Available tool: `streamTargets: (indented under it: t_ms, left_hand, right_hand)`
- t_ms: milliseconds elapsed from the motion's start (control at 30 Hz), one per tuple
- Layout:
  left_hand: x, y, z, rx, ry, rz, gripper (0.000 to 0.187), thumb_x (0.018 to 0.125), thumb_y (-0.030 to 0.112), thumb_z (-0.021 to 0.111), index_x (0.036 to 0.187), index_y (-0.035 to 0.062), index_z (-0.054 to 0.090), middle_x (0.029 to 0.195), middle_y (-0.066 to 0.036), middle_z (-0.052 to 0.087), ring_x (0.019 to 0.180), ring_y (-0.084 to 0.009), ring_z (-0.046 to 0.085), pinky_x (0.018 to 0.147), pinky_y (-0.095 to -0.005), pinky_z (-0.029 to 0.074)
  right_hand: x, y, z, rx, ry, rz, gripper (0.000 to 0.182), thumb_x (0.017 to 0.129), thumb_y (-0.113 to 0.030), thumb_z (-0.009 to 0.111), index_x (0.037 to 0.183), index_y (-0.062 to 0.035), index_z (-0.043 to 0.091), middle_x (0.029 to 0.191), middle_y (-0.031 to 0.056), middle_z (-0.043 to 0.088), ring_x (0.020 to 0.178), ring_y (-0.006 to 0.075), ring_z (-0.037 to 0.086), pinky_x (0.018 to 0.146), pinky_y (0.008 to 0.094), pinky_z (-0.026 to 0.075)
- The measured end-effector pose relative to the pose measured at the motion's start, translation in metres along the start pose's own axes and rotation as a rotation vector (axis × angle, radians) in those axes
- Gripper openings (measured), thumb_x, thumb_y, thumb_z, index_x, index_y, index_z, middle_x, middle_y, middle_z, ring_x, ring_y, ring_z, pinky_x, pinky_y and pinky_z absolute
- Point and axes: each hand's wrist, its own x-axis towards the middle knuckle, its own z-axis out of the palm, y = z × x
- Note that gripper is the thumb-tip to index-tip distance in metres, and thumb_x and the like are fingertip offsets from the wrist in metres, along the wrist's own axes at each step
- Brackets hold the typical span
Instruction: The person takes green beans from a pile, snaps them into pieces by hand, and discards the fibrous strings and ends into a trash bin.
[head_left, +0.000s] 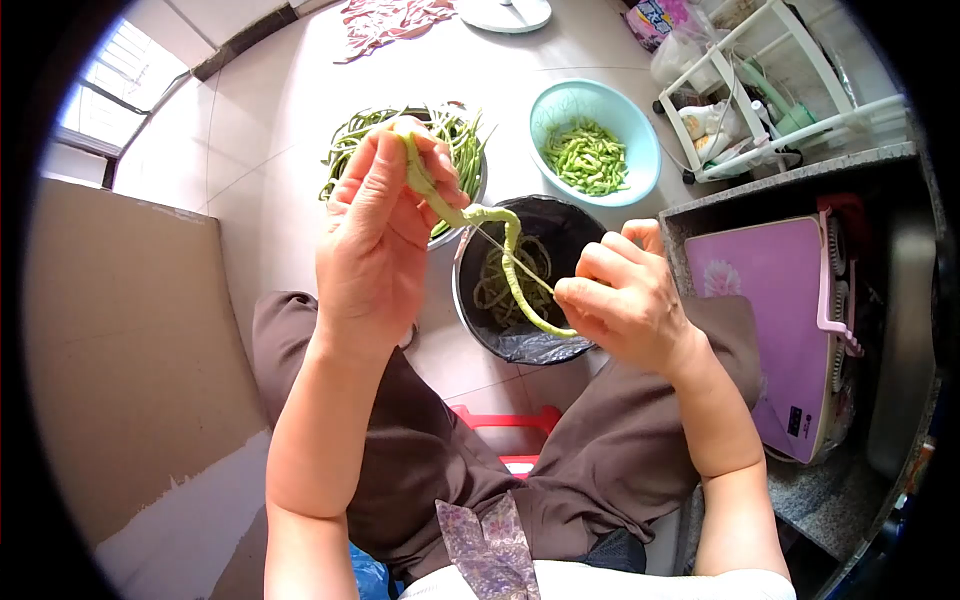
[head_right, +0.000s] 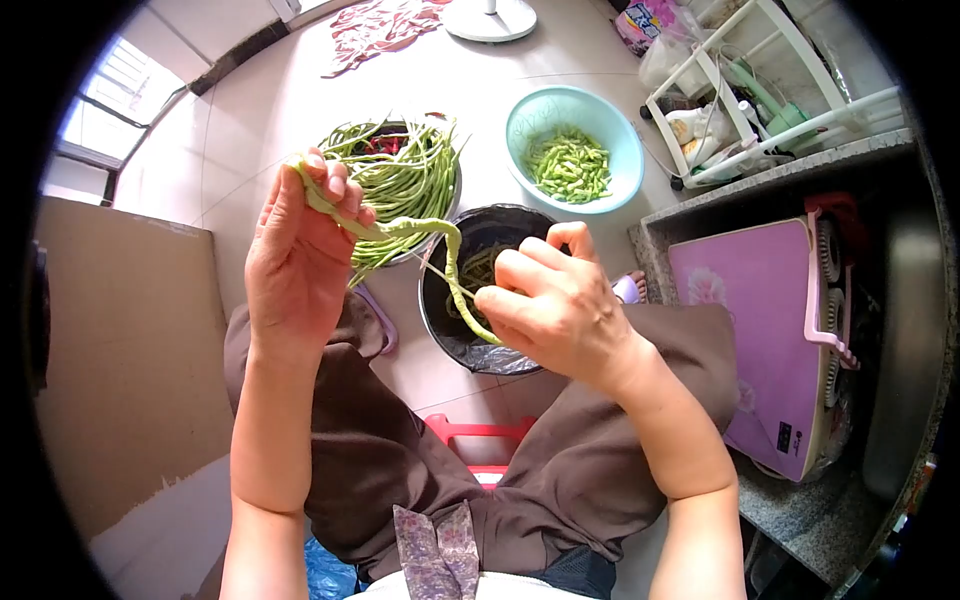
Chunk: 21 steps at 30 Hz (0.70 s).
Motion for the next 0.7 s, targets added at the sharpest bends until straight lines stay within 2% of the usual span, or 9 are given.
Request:
streamTargets:
  t_ms: [33,133,233,400,500,533,567,667,700]
  left_hand:
    - [0.000,0.002,-0.001,0.000,0.000,-0.001,0.024,0.098,0.025,0.045,0.099,0.0044,0.057,0.088,-0.004,0.058,0.080,-0.0126,0.056,0.076,-0.0267,0.047]
    - [0.000,0.007,-0.001,0.095,-0.077,0.010,0.021,0.100,0.027,0.037,0.101,0.0083,0.047,0.086,-0.002,0.043,0.084,-0.0142,0.043,0.082,-0.0299,0.039]
    - [0.004,0.008,-0.007,0.023,-0.085,0.073,0.024,0.099,0.026,0.043,0.099,0.0043,0.054,0.087,-0.004,0.053,0.081,-0.0122,0.051,0.077,-0.0268,0.042]
    - [0.004,0.010,-0.007,0.013,-0.003,0.125,0.026,0.099,0.027,0.041,0.099,0.0035,0.052,0.081,-0.002,0.047,0.075,-0.0110,0.043,0.073,-0.0257,0.038]
    - [0.003,0.007,-0.010,0.065,-0.093,0.094,0.028,0.100,0.029,0.041,0.100,0.0031,0.053,0.078,-0.001,0.047,0.072,-0.0103,0.042,0.070,-0.0253,0.037]
    - [-0.001,0.004,-0.003,0.120,0.012,0.077,0.032,0.099,0.030,0.041,0.102,0.0021,0.056,0.073,0.001,0.046,0.068,-0.0082,0.039,0.065,-0.0229,0.034]
    - [-0.002,0.001,0.000,0.119,0.009,0.075,0.032,0.099,0.030,0.041,0.102,0.0021,0.056,0.073,0.001,0.046,0.068,-0.0082,0.039,0.065,-0.0229,0.034]
    - [-0.006,-0.010,0.009,0.347,0.031,-0.054,0.035,0.099,0.032,0.044,0.104,0.0011,0.060,0.069,0.005,0.044,0.064,-0.0041,0.035,0.059,-0.0184,0.027]
    - [-0.009,-0.013,0.016,0.406,0.039,-0.107,0.034,0.098,0.032,0.044,0.105,0.0026,0.060,0.069,0.006,0.044,0.063,-0.0032,0.035,0.057,-0.0176,0.027]
  right_hand:
    - [-0.001,0.002,0.000,0.000,0.000,0.001,0.013,0.068,-0.011,0.067,0.071,-0.0156,0.055,0.067,-0.0016,0.042,0.066,0.0151,0.047,0.073,0.0334,0.032]
    - [-0.003,0.008,0.000,-0.057,-0.013,0.024,0.014,0.068,-0.009,0.066,0.068,-0.0144,0.053,0.067,-0.0007,0.043,0.066,0.0157,0.049,0.073,0.0330,0.032]
    - [-0.006,0.017,-0.003,-0.093,-0.055,0.066,0.013,0.069,-0.008,0.065,0.067,-0.0137,0.053,0.068,0.0005,0.045,0.066,0.0164,0.050,0.073,0.0334,0.033]
    - [-0.019,0.033,-0.004,-0.067,-0.230,0.262,0.007,0.073,-0.010,0.063,0.072,-0.0105,0.056,0.073,0.0029,0.052,0.077,0.0207,0.055,0.079,0.0353,0.035]
    - [-0.030,0.040,0.013,0.012,-0.283,0.309,0.010,0.071,-0.007,0.065,0.071,-0.0102,0.055,0.073,0.0021,0.051,0.077,0.0199,0.052,0.077,0.0337,0.034]
    - [-0.031,0.042,0.017,0.000,-0.376,0.327,0.010,0.072,-0.007,0.064,0.080,-0.0100,0.059,0.077,0.0028,0.054,0.083,0.0201,0.054,0.079,0.0337,0.035]
    - [-0.033,0.043,0.020,-0.001,-0.375,0.330,0.010,0.072,-0.007,0.064,0.080,-0.0100,0.059,0.077,0.0028,0.054,0.083,0.0201,0.054,0.079,0.0337,0.035]
    - [-0.029,0.040,0.020,0.001,-0.405,0.366,0.030,0.074,-0.009,0.063,0.103,-0.0113,0.059,0.090,0.0045,0.059,0.093,0.0207,0.056,0.083,0.0346,0.035]
    - [-0.028,0.038,0.019,0.000,-0.406,0.366,0.030,0.074,-0.009,0.063,0.103,-0.0113,0.059,0.090,0.0045,0.059,0.093,0.0207,0.056,0.083,0.0346,0.035]
